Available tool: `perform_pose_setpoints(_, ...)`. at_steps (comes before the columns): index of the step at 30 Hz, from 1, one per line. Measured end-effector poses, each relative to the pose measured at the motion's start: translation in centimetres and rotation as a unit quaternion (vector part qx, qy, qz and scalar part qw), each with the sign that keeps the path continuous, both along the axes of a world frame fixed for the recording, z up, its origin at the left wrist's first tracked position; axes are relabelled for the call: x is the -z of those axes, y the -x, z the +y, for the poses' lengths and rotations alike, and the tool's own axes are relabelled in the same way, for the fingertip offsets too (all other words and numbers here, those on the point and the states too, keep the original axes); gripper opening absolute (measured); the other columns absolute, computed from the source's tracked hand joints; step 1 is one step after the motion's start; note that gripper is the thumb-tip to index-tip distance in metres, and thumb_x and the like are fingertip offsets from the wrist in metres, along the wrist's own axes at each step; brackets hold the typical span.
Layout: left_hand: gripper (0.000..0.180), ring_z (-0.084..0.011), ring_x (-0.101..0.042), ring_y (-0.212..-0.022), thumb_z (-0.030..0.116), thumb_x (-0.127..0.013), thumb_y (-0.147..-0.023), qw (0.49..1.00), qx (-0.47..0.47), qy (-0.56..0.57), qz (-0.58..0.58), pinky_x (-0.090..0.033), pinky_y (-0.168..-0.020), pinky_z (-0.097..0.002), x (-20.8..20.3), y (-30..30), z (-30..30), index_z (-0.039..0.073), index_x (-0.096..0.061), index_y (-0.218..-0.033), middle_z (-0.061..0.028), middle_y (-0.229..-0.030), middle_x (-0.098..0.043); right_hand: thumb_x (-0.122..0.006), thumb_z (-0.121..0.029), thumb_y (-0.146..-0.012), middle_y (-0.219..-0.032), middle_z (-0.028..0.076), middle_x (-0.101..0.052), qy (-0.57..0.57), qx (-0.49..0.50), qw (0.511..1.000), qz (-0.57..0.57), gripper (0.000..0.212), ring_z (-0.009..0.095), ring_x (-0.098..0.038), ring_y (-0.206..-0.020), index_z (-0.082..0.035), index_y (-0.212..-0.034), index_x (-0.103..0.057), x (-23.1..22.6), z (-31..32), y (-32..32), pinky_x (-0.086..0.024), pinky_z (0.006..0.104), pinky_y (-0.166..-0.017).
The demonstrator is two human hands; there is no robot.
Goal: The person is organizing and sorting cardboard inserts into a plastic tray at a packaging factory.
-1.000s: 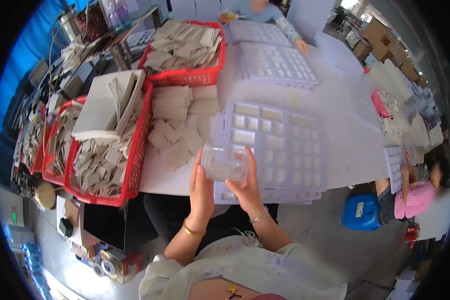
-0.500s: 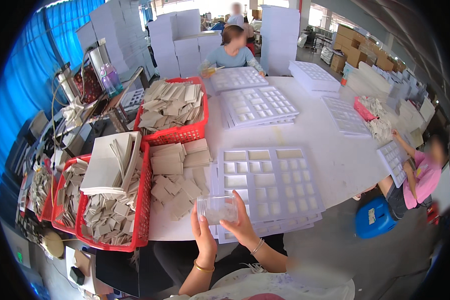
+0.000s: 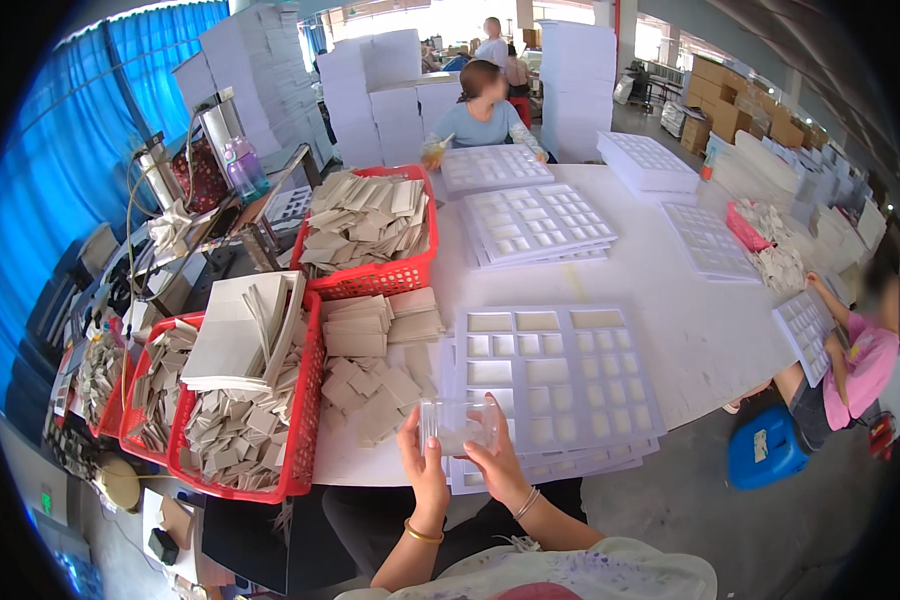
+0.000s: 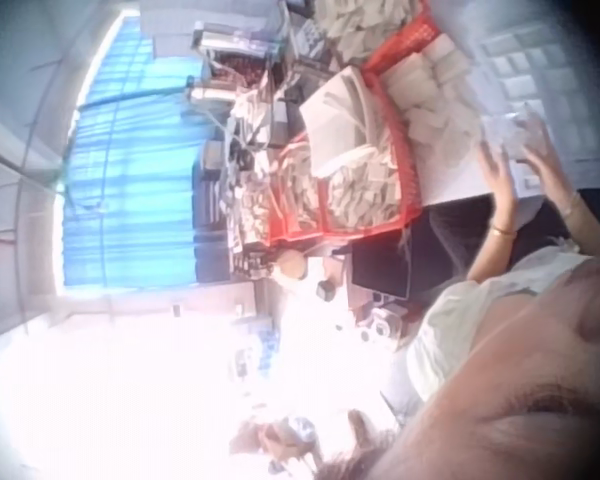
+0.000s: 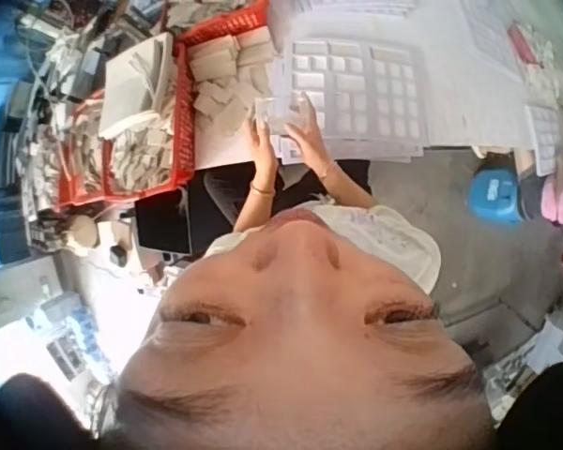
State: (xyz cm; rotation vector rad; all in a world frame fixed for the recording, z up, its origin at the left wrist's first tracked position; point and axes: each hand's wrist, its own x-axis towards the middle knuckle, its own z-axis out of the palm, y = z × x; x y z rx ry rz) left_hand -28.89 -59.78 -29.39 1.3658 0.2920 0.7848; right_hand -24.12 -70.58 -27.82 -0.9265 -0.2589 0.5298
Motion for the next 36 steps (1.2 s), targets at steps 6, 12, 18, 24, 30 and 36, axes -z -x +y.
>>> perform_pose_setpoints(6,0.045,-0.0220,-0.043,-0.125,0.018,-0.039,-0.098,0.986,0.009,0.151,-0.069,-0.034,-0.105,-0.0343,-1.0,-0.5,-0.7,0.000,-0.036,-0.139,-0.0131,-0.136,-0.042,-0.069,-0.010,-0.080,-0.135,0.012,-0.033,0.082,0.042,0.987,-0.128,0.093,0.022,-0.041,-0.123,-0.014,-0.150,-0.008,-0.6,0.9,-0.3,-0.043,0.0342,-0.097)
perform_pose_setpoints(12,0.046,-0.0222,-0.043,-0.125,0.014,-0.039,-0.098,0.976,-0.021,0.193,-0.103,-0.033,-0.106,-0.0351,-1.6,-0.9,-0.5,0.001,-0.034,-0.141,-0.0133,-0.137,-0.044,-0.069,-0.006,-0.079,-0.137,0.012,-0.034,0.092,0.060,0.978,-0.178,0.094,0.023,-0.040,-0.125,-0.015,-0.150,-0.009,-0.4,1.4,-0.7,-0.041,0.0349,-0.099)
perform_pose_setpoints(18,0.048,-0.0228,-0.038,-0.128,0.011,-0.049,-0.090,0.999,0.006,0.030,-0.041,-0.029,-0.107,-0.0364,-2.1,0.1,0.9,-0.001,-0.041,-0.136,-0.0138,-0.139,-0.041,-0.066,-0.012,-0.083,-0.138,0.013,-0.030,0.042,0.003,0.998,-0.048,0.089,0.023,-0.039,-0.124,-0.018,-0.150,-0.009,-1.1,0.7,-0.1,-0.045,0.0386,-0.095)
perform_pose_setpoints(24,0.057,-0.0278,-0.033,-0.133,0.030,-0.051,-0.090,0.990,0.008,-0.127,-0.054,-0.024,-0.110,-0.0396,-2.1,0.3,2.5,-0.002,-0.040,-0.136,-0.0187,-0.143,-0.036,-0.064,-0.015,-0.086,-0.138,0.013,-0.028,-0.010,-0.024,0.999,0.024,0.086,0.025,-0.040,-0.123,-0.020,-0.150,-0.007,-0.5,1.2,0.7,-0.048,0.0409,-0.090)
perform_pose_setpoints(30,0.063,-0.0271,-0.036,-0.132,0.041,-0.049,-0.092,0.990,0.015,-0.130,-0.056,-0.028,-0.108,-0.0396,-1.7,-0.3,2.9,-0.003,-0.039,-0.136,-0.0174,-0.146,-0.035,-0.064,-0.016,-0.087,-0.138,0.014,-0.027,-0.017,-0.019,1.000,0.016,0.086,0.024,-0.041,-0.121,-0.018,-0.150,-0.006,-0.8,1.9,0.3,-0.050,0.0378,-0.089)
perform_pose_setpoints(36,0.061,-0.0277,-0.044,-0.127,0.039,-0.048,-0.093,0.992,-0.049,-0.082,-0.078,-0.034,-0.106,-0.0396,-1.3,-1.0,1.7,-0.005,-0.041,-0.135,-0.0160,-0.140,-0.044,-0.067,-0.034,-0.087,-0.136,0.015,-0.032,-0.028,0.010,1.000,0.002,0.087,0.020,-0.046,-0.114,-0.016,-0.150,-0.010,0.1,2.7,0.2,-0.052,0.0323,-0.083)
